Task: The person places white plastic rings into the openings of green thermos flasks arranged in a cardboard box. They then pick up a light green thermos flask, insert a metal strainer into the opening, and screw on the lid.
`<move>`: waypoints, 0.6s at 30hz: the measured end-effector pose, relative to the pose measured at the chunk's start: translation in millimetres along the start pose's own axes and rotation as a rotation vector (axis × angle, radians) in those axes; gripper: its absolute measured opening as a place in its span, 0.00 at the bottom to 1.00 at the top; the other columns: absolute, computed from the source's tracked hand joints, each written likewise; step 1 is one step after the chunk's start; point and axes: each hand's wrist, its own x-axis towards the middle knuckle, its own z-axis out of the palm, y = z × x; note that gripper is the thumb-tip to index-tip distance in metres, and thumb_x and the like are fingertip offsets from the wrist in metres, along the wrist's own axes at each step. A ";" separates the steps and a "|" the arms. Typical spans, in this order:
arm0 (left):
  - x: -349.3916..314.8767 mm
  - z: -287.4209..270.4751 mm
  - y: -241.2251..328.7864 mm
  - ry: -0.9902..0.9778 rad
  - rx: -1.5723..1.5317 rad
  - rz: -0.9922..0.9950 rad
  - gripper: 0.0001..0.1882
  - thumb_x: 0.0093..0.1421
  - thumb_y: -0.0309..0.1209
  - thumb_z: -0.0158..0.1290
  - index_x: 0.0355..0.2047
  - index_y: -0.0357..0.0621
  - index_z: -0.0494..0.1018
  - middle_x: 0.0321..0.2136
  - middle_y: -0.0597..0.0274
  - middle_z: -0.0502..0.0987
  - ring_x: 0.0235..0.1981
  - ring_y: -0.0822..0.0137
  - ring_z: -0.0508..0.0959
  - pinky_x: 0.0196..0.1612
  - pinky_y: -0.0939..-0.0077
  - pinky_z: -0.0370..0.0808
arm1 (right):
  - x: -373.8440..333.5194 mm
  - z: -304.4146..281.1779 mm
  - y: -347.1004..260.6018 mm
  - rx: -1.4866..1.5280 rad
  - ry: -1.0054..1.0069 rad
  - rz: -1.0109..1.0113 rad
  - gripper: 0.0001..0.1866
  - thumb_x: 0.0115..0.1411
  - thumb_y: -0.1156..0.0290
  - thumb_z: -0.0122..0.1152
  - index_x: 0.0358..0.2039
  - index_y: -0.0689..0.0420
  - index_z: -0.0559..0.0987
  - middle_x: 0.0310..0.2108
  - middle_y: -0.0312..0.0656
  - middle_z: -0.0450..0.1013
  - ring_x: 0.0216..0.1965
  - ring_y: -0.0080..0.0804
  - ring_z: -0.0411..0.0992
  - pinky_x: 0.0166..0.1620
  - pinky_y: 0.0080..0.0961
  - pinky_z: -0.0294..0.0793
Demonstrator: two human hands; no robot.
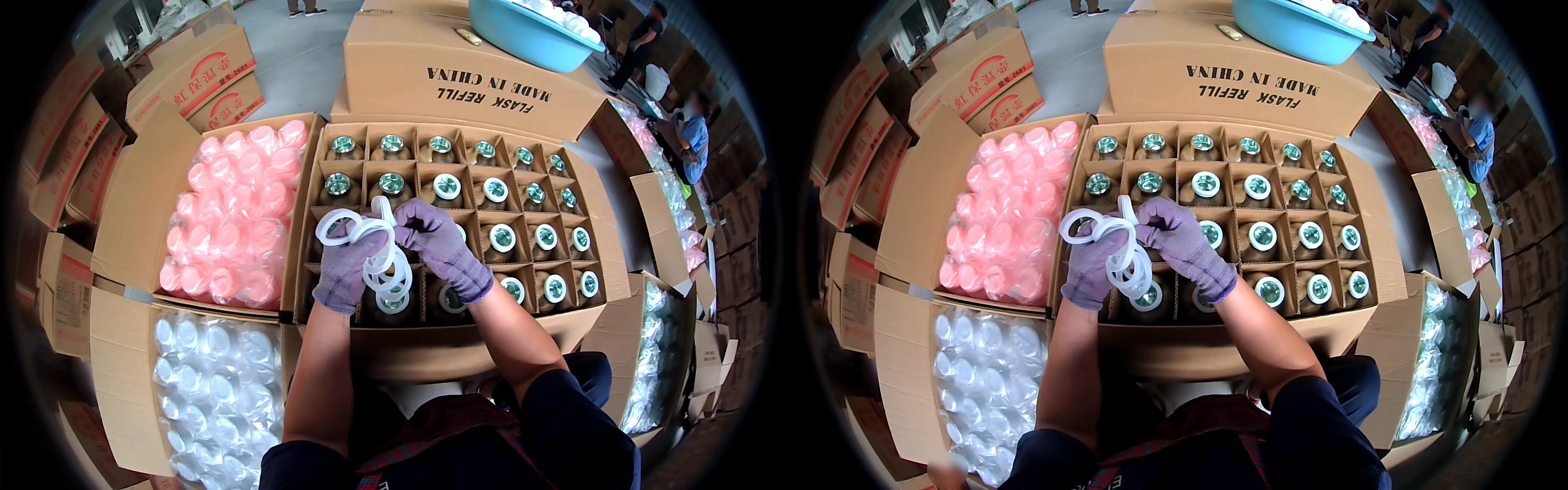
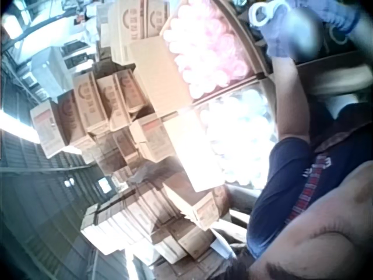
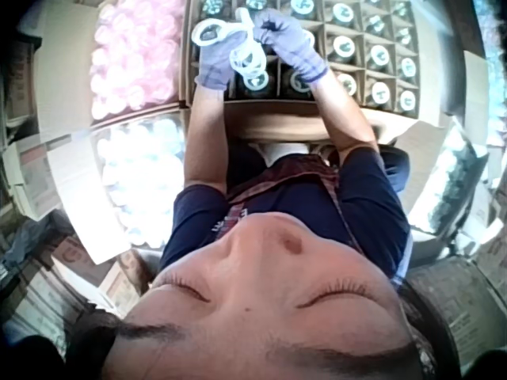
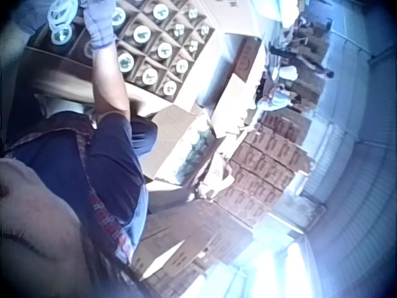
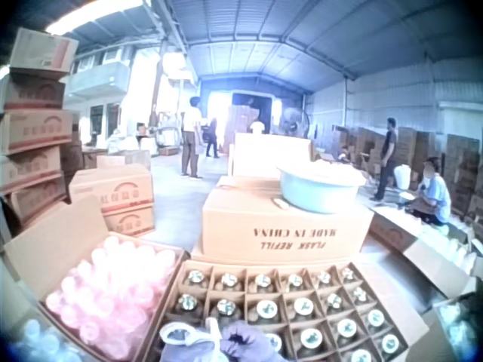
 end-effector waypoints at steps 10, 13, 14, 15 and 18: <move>7.4 -7.7 -9.5 0.027 -0.136 -0.072 0.10 0.57 0.24 0.58 0.40 0.39 0.75 0.32 0.56 0.80 0.30 0.62 0.81 0.34 0.70 0.81 | 3.0 -5.0 -4.4 0.213 -0.068 0.108 0.08 0.57 0.74 0.68 0.31 0.59 0.75 0.34 0.33 0.73 0.36 0.25 0.70 0.41 0.24 0.71; 6.7 -5.5 -3.8 -0.072 -0.194 0.040 0.11 0.63 0.31 0.53 0.41 0.36 0.74 0.32 0.52 0.79 0.30 0.61 0.81 0.33 0.68 0.81 | 4.8 -6.9 -9.2 0.813 0.033 0.237 0.07 0.60 0.71 0.66 0.33 0.58 0.76 0.35 0.32 0.73 0.38 0.22 0.70 0.42 0.21 0.71; 8.0 -7.1 -3.4 0.002 -0.159 0.042 0.11 0.64 0.32 0.52 0.41 0.37 0.74 0.33 0.53 0.79 0.31 0.62 0.81 0.33 0.69 0.81 | 4.1 -13.8 4.1 0.672 0.097 0.251 0.06 0.61 0.71 0.65 0.34 0.56 0.76 0.35 0.32 0.73 0.37 0.20 0.70 0.42 0.22 0.71; 11.5 -9.4 -2.8 0.076 -0.124 0.044 0.10 0.64 0.32 0.52 0.41 0.37 0.74 0.33 0.53 0.79 0.31 0.63 0.81 0.33 0.69 0.80 | 9.9 -29.6 25.5 0.218 0.053 0.144 0.07 0.58 0.73 0.66 0.33 0.58 0.76 0.35 0.35 0.73 0.36 0.27 0.72 0.41 0.26 0.71; 19.3 -41.8 -1.5 0.087 -0.075 0.128 0.12 0.67 0.33 0.49 0.45 0.39 0.74 0.36 0.57 0.79 0.36 0.66 0.80 0.37 0.70 0.80 | 15.3 -29.5 33.6 -0.704 0.026 -0.222 0.10 0.50 0.78 0.66 0.32 0.61 0.74 0.37 0.47 0.71 0.39 0.47 0.70 0.42 0.35 0.71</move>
